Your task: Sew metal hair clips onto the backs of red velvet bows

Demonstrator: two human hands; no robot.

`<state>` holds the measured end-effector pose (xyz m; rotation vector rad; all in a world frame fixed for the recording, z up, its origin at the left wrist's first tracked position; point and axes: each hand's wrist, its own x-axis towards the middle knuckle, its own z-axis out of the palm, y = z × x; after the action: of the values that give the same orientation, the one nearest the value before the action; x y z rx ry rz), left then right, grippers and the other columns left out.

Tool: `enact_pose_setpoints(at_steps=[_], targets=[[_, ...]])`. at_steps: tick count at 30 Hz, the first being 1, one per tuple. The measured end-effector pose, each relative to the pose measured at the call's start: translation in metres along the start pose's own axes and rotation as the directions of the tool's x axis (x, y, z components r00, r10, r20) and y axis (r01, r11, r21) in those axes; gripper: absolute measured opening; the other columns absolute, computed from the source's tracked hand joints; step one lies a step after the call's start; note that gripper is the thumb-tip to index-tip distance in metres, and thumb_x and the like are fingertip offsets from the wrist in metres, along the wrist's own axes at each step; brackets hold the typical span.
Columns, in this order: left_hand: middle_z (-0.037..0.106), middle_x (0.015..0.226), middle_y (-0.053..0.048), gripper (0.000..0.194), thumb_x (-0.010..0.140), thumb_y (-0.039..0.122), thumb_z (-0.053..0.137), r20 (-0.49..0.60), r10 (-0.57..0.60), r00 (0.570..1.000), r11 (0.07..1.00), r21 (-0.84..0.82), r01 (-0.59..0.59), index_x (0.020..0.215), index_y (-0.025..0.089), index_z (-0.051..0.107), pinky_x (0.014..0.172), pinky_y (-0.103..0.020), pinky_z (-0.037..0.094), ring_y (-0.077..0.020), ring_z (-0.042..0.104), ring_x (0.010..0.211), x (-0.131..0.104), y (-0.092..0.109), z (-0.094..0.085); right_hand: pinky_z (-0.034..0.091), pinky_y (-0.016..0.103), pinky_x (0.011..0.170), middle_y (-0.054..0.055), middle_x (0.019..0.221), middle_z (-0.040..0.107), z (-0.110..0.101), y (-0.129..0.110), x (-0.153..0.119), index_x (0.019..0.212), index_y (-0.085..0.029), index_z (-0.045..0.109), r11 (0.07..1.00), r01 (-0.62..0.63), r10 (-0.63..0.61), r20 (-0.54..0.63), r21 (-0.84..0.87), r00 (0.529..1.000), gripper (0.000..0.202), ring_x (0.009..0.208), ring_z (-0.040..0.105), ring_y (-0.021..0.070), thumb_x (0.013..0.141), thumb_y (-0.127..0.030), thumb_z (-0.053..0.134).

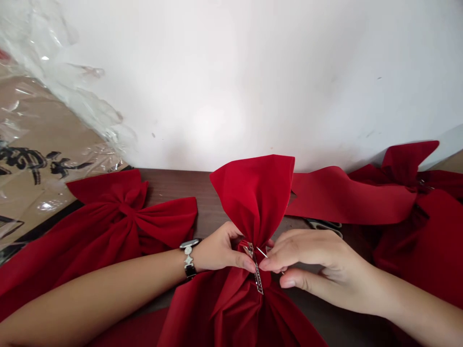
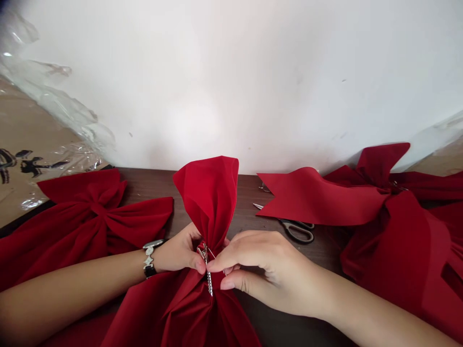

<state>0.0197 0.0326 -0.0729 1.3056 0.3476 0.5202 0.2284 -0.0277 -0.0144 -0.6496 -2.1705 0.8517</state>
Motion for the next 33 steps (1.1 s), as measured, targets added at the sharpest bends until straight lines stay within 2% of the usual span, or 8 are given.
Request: enact_pose_setpoints(at_steps=[6,13,20,25,29,33], targets=[[0.064,0.076,0.0,0.042,0.06,0.044,0.084,0.043,0.013,0.999,1.0,0.002,-0.013,0.083,0.012,0.07,0.077,-0.023,0.045,-0.0117,0.055,0.073,0.0,-0.002,0.001,0.052,0.02,0.078,0.004,0.087,0.073,0.004,0.0,0.0,0.101,-0.014,0.067,1.0,0.019,-0.019,0.026,0.01,0.999,0.016,0.084,0.068,0.0108,0.085,-0.016,0.066],[0.063,0.078,0.0,0.042,0.061,0.046,0.082,0.048,0.002,0.999,1.0,0.006,-0.002,0.084,0.013,0.069,0.075,-0.021,0.044,-0.0111,0.053,0.074,0.0,-0.002,0.0,0.052,0.018,0.077,0.003,0.085,0.073,0.005,-0.004,0.001,0.099,-0.016,0.067,0.999,0.025,-0.025,0.006,-0.033,1.0,0.012,0.08,0.068,0.0092,0.089,-0.021,0.062],[0.063,0.077,-0.002,0.048,0.061,0.055,0.079,0.048,-0.038,0.998,0.995,0.095,0.034,0.081,0.012,0.068,0.073,-0.024,0.046,-0.0137,0.054,0.073,0.0,-0.003,-0.001,0.052,0.018,0.077,0.003,0.086,0.073,0.008,-0.005,-0.001,0.099,-0.016,0.066,0.992,0.023,-0.022,0.013,-0.125,1.0,0.011,0.08,0.068,0.0102,0.09,-0.022,0.061],[0.062,0.077,-0.003,0.05,0.07,0.06,0.07,0.1,0.003,0.995,0.983,0.183,-0.021,0.081,0.011,0.067,0.075,-0.024,0.046,-0.014,0.053,0.074,0.0,0.0,-0.001,0.052,0.021,0.075,0.004,0.084,0.071,0.012,-0.008,-0.003,0.096,-0.015,0.066,0.983,0.043,-0.039,0.023,-0.181,0.999,0.01,0.078,0.066,0.0112,0.092,-0.021,0.059],[0.064,0.087,-0.007,0.055,0.078,0.065,0.057,0.123,0.01,0.992,0.968,0.249,-0.041,0.089,0.012,0.068,0.077,-0.026,0.046,-0.0184,0.054,0.083,-0.002,0.005,-0.002,0.052,0.022,0.074,0.004,0.083,0.071,0.013,-0.011,-0.004,0.095,-0.016,0.066,0.976,0.038,-0.033,0.026,-0.216,0.999,0.013,0.077,0.066,0.0115,0.094,-0.024,0.055],[0.063,0.084,-0.007,0.053,0.08,0.063,0.055,0.115,0.022,0.993,0.962,0.269,-0.052,0.085,0.012,0.066,0.077,-0.027,0.046,-0.0186,0.054,0.082,-0.002,0.005,-0.003,0.052,0.022,0.075,0.004,0.083,0.071,0.013,-0.011,-0.004,0.095,-0.016,0.066,0.975,0.039,-0.033,0.029,-0.221,0.999,0.016,0.078,0.066,0.0118,0.095,-0.026,0.053]])
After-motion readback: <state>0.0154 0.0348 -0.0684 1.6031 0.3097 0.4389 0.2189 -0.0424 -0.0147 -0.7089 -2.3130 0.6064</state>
